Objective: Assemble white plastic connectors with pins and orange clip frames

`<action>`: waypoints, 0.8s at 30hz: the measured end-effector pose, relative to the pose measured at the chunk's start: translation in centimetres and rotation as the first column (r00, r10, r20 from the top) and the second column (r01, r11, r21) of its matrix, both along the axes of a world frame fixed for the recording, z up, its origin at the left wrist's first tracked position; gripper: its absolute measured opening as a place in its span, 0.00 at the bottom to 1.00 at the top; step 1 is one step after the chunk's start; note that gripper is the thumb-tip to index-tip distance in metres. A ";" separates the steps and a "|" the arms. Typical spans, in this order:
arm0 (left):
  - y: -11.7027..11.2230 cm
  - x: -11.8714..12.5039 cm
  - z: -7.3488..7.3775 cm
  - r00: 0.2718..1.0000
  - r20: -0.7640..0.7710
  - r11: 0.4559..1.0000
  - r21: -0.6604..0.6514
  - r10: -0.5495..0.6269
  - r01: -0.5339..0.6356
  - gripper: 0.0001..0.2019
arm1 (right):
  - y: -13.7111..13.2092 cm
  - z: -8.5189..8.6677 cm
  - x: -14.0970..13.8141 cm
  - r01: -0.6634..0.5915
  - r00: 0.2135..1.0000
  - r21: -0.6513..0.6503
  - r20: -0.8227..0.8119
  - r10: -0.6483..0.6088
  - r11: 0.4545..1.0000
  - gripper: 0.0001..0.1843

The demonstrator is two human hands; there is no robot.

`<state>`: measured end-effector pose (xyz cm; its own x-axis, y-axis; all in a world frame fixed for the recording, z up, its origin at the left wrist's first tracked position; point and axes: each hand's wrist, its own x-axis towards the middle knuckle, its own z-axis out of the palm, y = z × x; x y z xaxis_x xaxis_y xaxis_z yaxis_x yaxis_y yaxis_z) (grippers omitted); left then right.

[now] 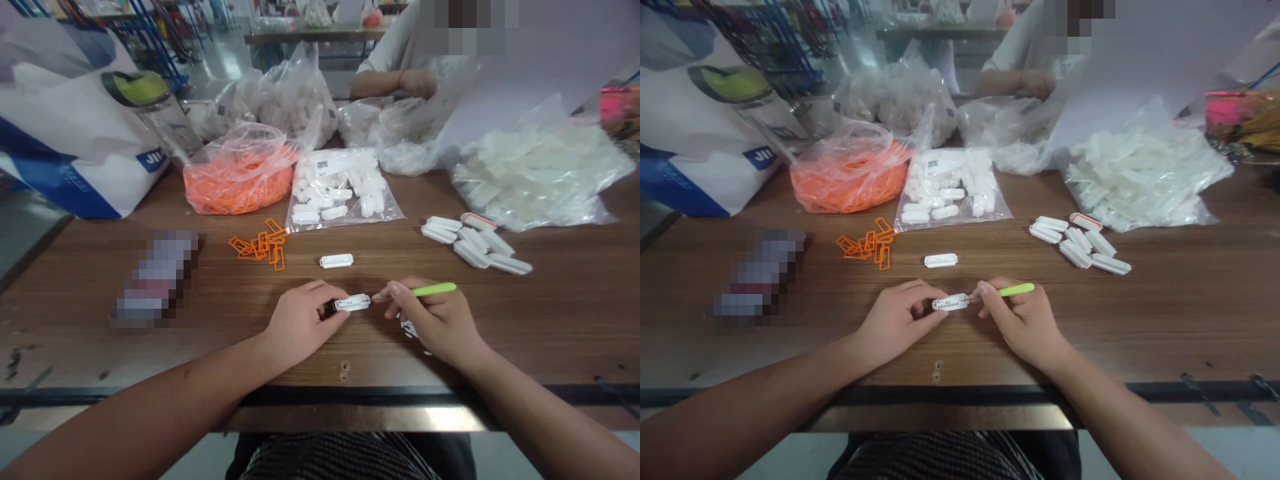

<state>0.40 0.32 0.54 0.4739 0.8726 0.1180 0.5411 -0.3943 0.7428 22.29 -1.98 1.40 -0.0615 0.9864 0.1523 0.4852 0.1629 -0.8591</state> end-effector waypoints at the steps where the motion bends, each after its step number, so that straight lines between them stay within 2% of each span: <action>1: 0.0 0.0 0.0 1.000 0.000 1.000 0.001 0.001 -0.001 0.06 | 0.0 0.0 0.0 0.002 1.000 -0.003 -0.009 -0.002 1.000 0.19; 6: 0.0 0.0 -0.1 1.000 -0.011 1.000 -0.013 0.002 -0.002 0.06 | 0.0 0.1 -0.1 0.025 0.999 0.007 -0.020 -0.025 1.000 0.18; 15: 0.0 0.0 0.0 1.000 -0.012 1.000 -0.026 0.007 -0.007 0.06 | 0.1 0.3 -0.6 0.089 0.996 -0.065 0.012 -0.088 0.994 0.21; 17: 0.0 0.0 0.0 1.000 -0.004 1.000 -0.027 0.006 -0.006 0.07 | 0.1 0.5 -0.7 0.092 0.995 -0.045 0.032 -0.090 0.995 0.20; 22: 0.1 0.0 -0.2 1.000 -0.002 1.000 -0.022 0.014 -0.014 0.07 | -0.1 0.4 -0.7 0.007 0.998 0.040 0.063 -0.009 0.999 0.16; 24: 0.1 0.0 -0.2 1.000 -0.011 1.000 -0.018 0.018 -0.018 0.07 | -0.2 0.4 -0.5 0.030 0.999 0.038 0.033 -0.031 0.999 0.16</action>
